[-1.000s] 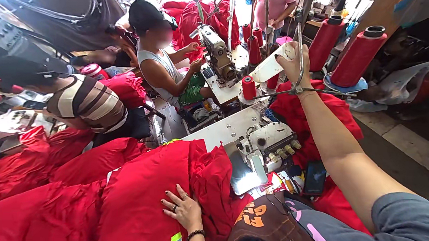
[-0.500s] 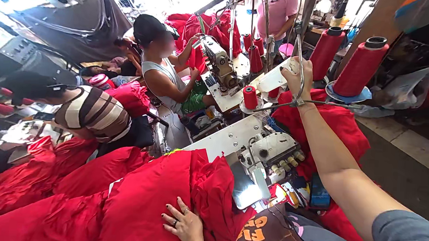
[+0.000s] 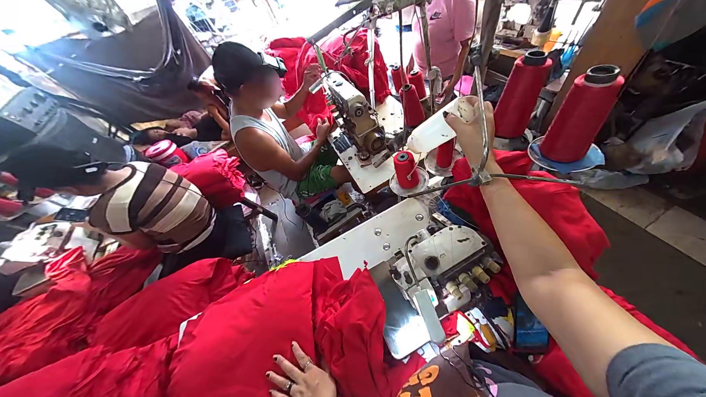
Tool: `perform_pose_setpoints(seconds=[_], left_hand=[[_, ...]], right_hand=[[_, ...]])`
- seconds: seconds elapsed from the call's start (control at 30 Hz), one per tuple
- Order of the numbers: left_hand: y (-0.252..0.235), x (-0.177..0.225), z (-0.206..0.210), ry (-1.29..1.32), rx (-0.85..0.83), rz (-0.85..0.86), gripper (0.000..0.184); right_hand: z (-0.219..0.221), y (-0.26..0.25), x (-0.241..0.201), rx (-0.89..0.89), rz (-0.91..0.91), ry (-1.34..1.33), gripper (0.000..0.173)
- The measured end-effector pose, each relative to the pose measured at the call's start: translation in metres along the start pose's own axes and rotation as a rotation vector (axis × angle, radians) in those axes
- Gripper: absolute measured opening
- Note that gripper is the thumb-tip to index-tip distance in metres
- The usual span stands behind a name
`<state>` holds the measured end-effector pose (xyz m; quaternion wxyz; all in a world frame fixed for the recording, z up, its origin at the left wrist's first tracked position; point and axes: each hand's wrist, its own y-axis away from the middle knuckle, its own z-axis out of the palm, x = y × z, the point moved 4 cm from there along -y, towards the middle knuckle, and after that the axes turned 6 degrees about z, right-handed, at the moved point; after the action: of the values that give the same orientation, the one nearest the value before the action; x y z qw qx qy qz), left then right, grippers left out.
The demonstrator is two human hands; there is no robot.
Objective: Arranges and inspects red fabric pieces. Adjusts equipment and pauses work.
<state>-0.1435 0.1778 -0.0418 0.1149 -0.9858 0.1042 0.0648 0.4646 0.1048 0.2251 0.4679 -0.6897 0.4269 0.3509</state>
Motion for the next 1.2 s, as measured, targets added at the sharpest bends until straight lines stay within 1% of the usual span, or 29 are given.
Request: perform_pose_setpoints(seconds=[0.2,0.33,0.5,0.7,0.77,0.97,1.2], left_hand=[[-0.001,0.000,-0.001,-0.033,-0.048,-0.003,0.079],[0.000,0.002,-0.005,0.029,-0.022,-0.003,0.070],[-0.001,0.001,-0.004,0.008,-0.027,-0.007,0.073],[-0.001,0.001,-0.004,0.020,-0.039,-0.012,0.075],[-0.001,0.001,-0.004,0.003,-0.034,-0.010,0.077],[-0.001,0.001,-0.005,-0.010,-0.043,-0.025,0.069],[0.000,0.000,0.000,-0.028,-0.065,-0.030,0.073]], right_hand=[[0.008,-0.003,-0.005,-0.032,0.034,-0.009,0.064],[0.017,-0.009,-0.003,-0.060,0.026,-0.031,0.065],[0.013,0.008,-0.028,-0.105,-0.004,-0.019,0.061],[0.015,0.012,-0.029,-0.098,-0.013,0.001,0.063],[0.015,0.012,-0.028,-0.100,-0.028,0.000,0.063],[0.013,0.019,-0.036,-0.101,-0.082,0.032,0.062],[0.015,0.024,-0.039,-0.081,-0.158,0.069,0.061]])
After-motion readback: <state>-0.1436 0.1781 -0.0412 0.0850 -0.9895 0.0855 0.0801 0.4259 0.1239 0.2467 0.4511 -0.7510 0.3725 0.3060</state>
